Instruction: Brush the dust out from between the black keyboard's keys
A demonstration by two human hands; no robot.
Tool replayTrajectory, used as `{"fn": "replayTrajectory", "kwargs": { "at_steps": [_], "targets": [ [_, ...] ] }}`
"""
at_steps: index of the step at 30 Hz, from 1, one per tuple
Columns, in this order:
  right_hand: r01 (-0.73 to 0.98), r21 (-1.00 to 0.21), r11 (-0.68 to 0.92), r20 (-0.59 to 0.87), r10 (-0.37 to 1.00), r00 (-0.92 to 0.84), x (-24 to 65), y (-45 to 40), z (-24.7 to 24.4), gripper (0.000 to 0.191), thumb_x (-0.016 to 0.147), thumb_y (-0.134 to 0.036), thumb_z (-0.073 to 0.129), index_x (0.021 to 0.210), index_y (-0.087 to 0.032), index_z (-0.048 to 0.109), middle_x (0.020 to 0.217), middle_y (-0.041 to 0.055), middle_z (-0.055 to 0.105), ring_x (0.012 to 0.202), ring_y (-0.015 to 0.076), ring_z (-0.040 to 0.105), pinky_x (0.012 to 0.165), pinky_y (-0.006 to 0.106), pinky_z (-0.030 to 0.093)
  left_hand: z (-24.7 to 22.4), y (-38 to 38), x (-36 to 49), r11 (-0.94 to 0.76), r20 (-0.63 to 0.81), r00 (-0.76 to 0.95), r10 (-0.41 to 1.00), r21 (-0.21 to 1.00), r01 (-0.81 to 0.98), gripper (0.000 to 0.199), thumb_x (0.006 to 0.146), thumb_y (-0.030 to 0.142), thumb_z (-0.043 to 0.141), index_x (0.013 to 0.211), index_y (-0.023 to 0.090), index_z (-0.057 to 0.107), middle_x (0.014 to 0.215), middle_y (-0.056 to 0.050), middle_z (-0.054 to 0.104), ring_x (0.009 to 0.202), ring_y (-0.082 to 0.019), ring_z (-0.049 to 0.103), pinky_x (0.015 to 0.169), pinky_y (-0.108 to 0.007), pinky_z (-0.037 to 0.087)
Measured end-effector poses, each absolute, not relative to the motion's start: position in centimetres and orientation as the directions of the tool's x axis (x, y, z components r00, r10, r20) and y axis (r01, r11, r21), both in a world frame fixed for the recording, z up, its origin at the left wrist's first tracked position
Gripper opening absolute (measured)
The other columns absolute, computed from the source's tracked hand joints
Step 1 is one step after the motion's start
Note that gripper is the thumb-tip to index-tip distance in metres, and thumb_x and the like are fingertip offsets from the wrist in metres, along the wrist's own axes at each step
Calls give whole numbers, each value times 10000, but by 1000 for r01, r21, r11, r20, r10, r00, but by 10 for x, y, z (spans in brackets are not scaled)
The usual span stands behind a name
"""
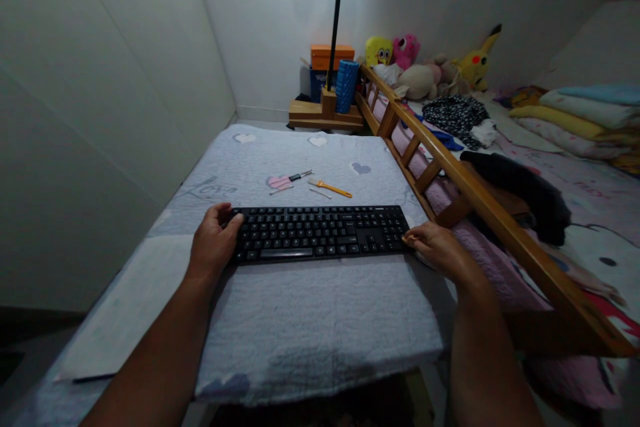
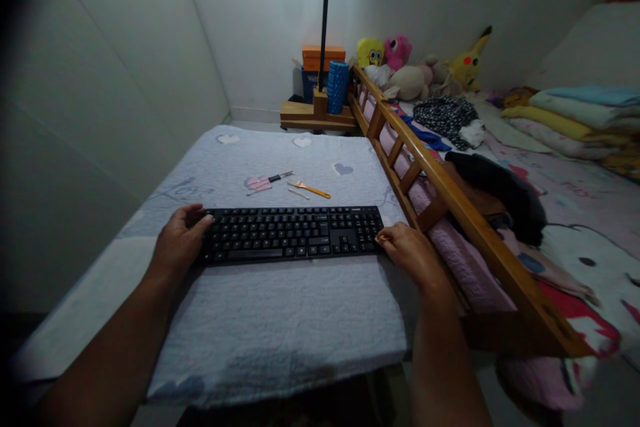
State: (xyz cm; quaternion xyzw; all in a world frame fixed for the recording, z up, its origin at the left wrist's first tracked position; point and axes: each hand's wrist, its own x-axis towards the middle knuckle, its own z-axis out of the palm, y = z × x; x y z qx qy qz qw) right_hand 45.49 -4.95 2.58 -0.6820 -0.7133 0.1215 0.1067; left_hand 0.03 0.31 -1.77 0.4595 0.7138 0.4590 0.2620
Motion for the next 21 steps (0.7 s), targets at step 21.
{"fn": "replayTrajectory", "kwargs": {
  "at_steps": [21],
  "targets": [
    [953, -303, 12, 73, 997, 11, 470, -27, 10, 235, 894, -200, 578, 925, -200, 811, 969, 86, 766, 922, 198, 685, 831, 267, 475, -30, 6, -7, 117, 68, -439, 896, 917, 381, 436, 803, 446, 661, 1182, 235, 617, 1250, -112, 691, 1202, -290, 649, 1124, -466, 451]
  ]
}}
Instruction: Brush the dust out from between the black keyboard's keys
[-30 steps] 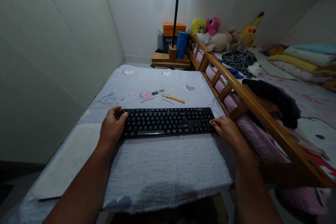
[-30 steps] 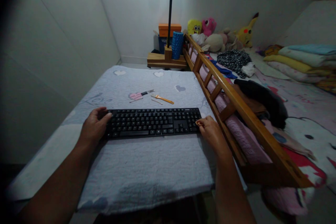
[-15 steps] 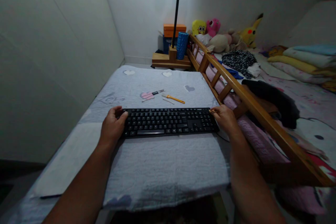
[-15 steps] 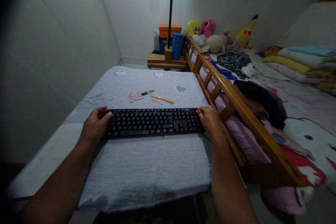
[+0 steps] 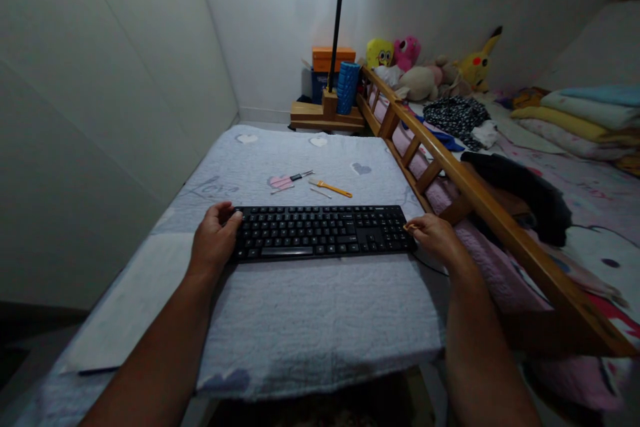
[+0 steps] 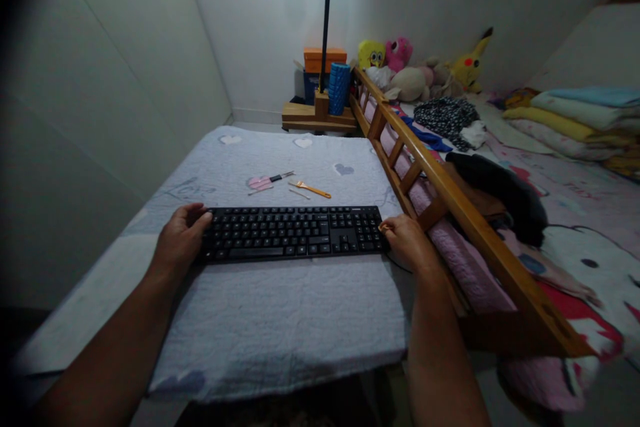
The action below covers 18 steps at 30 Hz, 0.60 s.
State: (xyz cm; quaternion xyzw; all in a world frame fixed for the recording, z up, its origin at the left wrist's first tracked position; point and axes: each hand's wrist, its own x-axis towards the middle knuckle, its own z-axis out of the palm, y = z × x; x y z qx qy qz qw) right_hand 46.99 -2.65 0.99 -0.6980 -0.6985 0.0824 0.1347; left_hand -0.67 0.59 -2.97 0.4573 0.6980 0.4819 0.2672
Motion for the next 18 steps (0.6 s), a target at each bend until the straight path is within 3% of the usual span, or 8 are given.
{"fn": "replayTrajectory", "kwargs": {
  "at_steps": [7, 18],
  "targets": [
    [961, -276, -24, 242, 966, 94, 453, -2, 7, 291, 926, -211, 534, 1021, -147, 802, 1023, 134, 748, 953, 225, 671, 886, 313, 477, -30, 6, -7, 124, 63, -437, 897, 914, 387, 464, 798, 456, 660, 1197, 223, 621, 1253, -117, 688, 1209, -293, 643, 1123, -472, 452],
    [966, -260, 7, 145, 989, 32, 470, -38, -2, 281, 921, -219, 546, 1022, -192, 808, 1010, 110, 741, 939, 206, 677, 859, 280, 479, -34, 7, -9, 113, 82, -433, 898, 906, 408, 486, 799, 469, 656, 1212, 215, 625, 1249, -118, 692, 1201, -288, 648, 1112, -462, 460]
  ]
}}
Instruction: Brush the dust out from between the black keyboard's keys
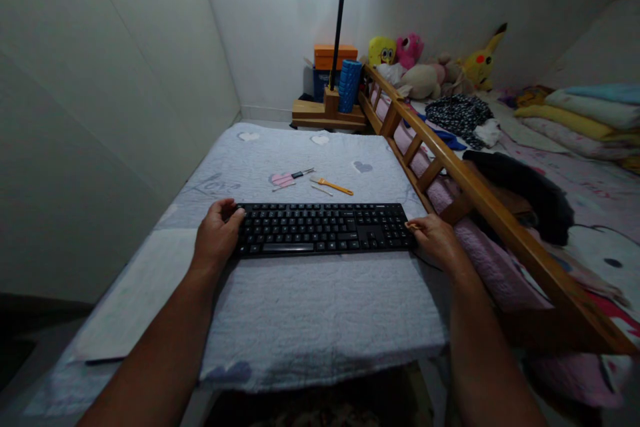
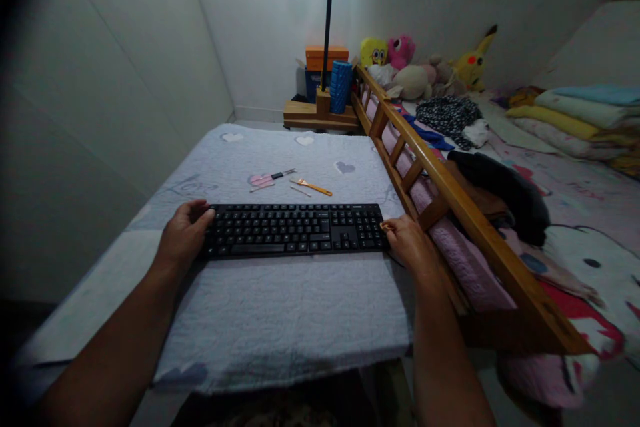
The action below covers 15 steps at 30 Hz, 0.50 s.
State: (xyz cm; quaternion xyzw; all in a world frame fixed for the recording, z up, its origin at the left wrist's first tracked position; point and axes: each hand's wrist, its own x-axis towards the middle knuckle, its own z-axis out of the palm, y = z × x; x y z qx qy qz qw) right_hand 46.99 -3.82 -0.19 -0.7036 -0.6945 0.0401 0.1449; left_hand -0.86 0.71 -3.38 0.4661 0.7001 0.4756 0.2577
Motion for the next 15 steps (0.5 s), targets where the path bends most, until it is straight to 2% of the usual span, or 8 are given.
{"fn": "replayTrajectory", "kwargs": {
  "at_steps": [15],
  "targets": [
    [972, -232, 33, 110, 994, -7, 471, -67, 1, 286, 937, -234, 534, 1020, -186, 803, 998, 109, 742, 928, 220, 678, 848, 298, 477, -38, 9, -12, 105, 73, -433, 899, 922, 373, 485, 785, 464, 679, 1205, 228, 625, 1240, -113, 693, 1173, -280, 656, 1099, -456, 472]
  ]
}}
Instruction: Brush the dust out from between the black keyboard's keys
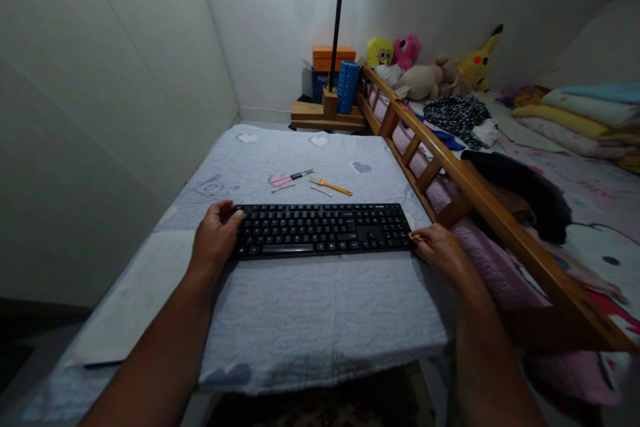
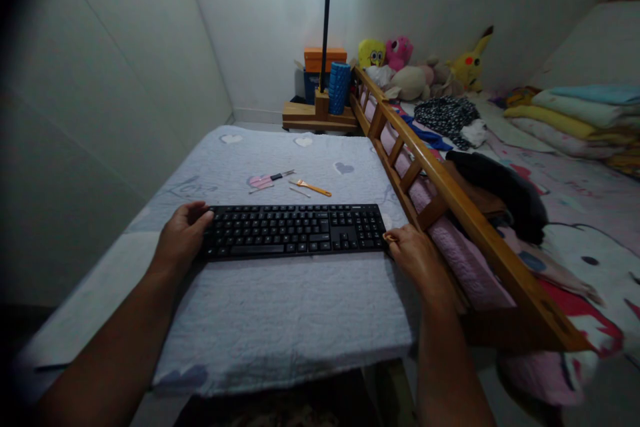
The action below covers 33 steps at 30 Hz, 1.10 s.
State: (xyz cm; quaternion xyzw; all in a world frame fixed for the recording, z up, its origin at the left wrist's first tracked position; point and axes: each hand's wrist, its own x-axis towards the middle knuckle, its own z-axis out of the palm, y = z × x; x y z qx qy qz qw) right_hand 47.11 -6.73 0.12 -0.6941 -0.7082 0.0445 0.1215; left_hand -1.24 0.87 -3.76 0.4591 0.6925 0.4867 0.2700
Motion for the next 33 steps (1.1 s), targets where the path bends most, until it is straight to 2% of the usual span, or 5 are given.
{"fn": "replayTrajectory", "kwargs": {
  "at_steps": [5, 13, 18, 25, 33],
  "targets": [
    [974, -224, 27, 46, 999, -17, 472, -65, 11, 255, 923, -224, 555, 933, -187, 806, 937, 93, 741, 889, 202, 677, 812, 269, 472, -31, 6, -9, 114, 67, -430, 900, 918, 380, 461, 783, 449, 679, 1179, 218, 629, 1224, -110, 698, 1167, -286, 658, 1109, -461, 460],
    [980, -199, -29, 188, 980, 68, 448, -11, 18, 278, 951, -227, 552, 1071, -165, 796, 1025, 122, 732, 966, 224, 662, 868, 288, 458, -26, 5, -7, 139, 42, -442, 896, 919, 369, 448, 775, 426, 672, 1171, 220, 638, 1201, -99, 710, 1150, -281, 663, 1098, -459, 465],
    [984, -174, -38, 187, 980, 71, 450, 0, 2, 273, 944, -204, 560, 1069, -165, 799, 1021, 129, 725, 957, 226, 652, 889, 294, 454, -32, 8, -12, 121, 64, -427, 902, 912, 392, 467, 780, 441, 666, 1187, 213, 639, 1214, -112, 707, 1164, -289, 659, 1104, -467, 458],
    [976, -218, -23, 216, 974, 72, 458, -18, -4, 292, 940, -178, 528, 1044, -172, 801, 964, 108, 694, 892, 205, 636, 856, 281, 457, -32, 7, -11, 124, 62, -431, 900, 913, 388, 482, 781, 447, 665, 1197, 205, 640, 1223, -118, 706, 1169, -295, 660, 1097, -474, 469],
    [960, -280, -5, 222, 972, 70, 464, -44, -11, 288, 943, -222, 532, 1022, -189, 807, 934, 100, 679, 841, 198, 635, 807, 277, 467, -32, 6, -11, 130, 51, -424, 904, 913, 388, 494, 770, 436, 678, 1210, 213, 638, 1216, -111, 709, 1156, -288, 668, 1100, -471, 470]
  ]
}}
